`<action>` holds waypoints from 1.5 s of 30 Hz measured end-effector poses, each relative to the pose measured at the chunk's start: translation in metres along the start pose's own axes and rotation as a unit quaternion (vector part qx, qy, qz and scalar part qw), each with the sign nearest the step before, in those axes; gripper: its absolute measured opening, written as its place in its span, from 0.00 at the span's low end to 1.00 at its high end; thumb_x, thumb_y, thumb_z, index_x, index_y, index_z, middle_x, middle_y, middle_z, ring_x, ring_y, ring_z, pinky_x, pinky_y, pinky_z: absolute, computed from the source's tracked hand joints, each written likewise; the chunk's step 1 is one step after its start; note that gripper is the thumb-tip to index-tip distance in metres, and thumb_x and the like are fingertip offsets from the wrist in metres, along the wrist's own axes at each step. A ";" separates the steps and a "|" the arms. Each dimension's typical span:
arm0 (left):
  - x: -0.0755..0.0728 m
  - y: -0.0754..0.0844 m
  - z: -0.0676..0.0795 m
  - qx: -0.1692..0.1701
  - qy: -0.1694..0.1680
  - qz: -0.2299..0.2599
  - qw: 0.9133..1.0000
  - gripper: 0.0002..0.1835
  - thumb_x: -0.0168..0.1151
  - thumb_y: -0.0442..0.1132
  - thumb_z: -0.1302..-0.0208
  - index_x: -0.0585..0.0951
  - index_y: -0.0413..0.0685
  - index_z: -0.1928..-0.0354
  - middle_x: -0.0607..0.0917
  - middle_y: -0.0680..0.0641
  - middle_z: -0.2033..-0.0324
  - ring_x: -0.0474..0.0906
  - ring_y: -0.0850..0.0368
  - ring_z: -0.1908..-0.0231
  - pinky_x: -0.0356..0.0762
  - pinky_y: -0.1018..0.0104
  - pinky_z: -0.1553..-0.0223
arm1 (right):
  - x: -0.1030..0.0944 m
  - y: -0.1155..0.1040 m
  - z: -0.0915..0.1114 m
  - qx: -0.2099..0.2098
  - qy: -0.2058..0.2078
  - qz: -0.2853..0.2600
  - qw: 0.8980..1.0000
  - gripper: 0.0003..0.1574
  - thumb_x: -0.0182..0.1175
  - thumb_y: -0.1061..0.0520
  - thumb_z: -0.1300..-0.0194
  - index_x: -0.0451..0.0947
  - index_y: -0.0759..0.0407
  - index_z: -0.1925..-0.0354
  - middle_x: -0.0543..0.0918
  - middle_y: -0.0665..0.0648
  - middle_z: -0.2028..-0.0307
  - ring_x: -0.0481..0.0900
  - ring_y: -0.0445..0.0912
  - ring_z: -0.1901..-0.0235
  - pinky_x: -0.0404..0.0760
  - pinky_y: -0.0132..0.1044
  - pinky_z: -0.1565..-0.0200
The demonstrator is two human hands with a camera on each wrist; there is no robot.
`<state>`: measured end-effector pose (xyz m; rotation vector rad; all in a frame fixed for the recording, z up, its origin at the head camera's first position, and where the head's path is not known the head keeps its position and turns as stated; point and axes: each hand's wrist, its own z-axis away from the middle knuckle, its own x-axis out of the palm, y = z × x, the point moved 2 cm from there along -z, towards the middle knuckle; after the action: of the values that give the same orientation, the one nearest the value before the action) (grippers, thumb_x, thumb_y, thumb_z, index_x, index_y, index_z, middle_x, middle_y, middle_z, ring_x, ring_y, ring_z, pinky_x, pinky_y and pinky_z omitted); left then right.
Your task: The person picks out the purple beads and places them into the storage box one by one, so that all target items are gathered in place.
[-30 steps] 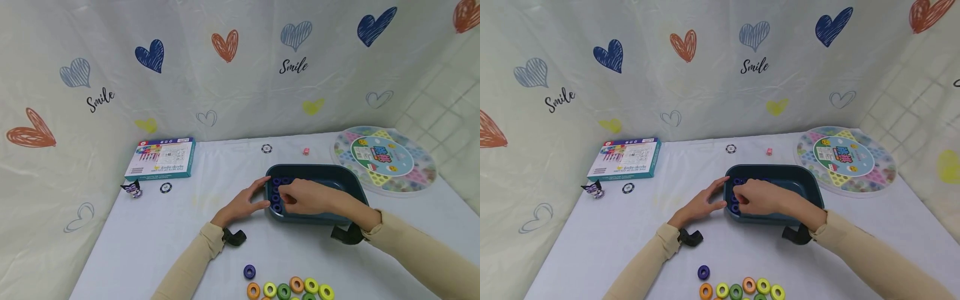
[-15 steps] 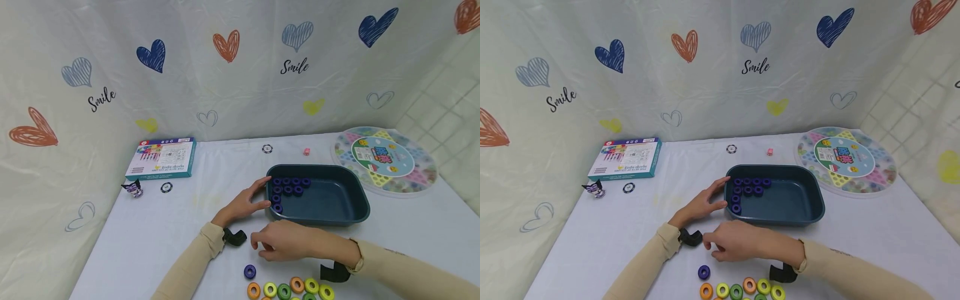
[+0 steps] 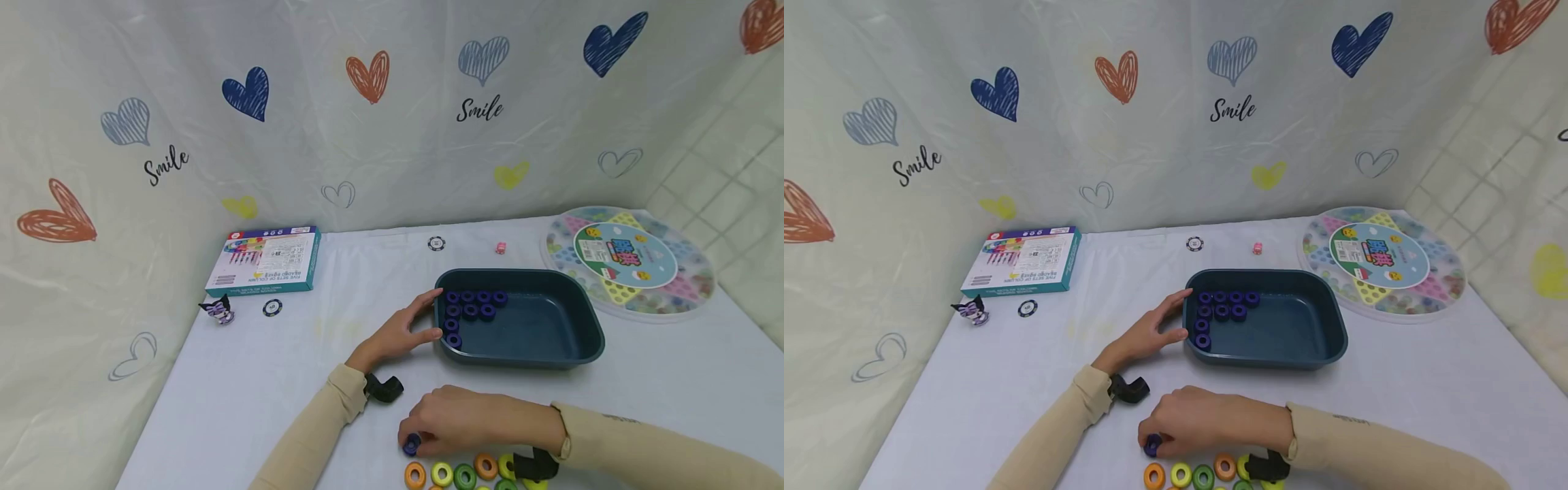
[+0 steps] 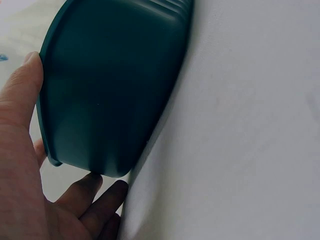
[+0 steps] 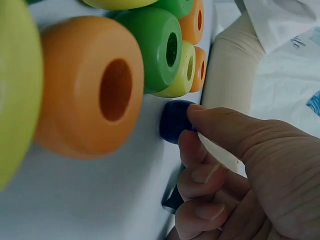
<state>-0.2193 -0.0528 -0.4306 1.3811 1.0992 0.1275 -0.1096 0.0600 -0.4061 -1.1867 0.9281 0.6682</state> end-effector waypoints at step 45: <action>0.002 -0.003 0.000 -0.007 -0.003 0.000 1.000 0.37 0.56 0.48 0.38 0.51 0.53 0.31 0.61 0.47 0.35 0.59 0.56 0.38 0.58 0.56 0.40 | -0.010 0.032 0.059 0.117 0.038 -0.287 0.950 0.15 0.60 0.50 0.42 0.75 0.49 0.55 0.77 0.40 0.80 0.69 0.31 0.85 0.71 0.26 0.81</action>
<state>-0.2202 -0.0523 -0.4340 1.3692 1.0917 0.1307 -0.1270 0.1254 -0.4069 -1.1954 0.6528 0.0405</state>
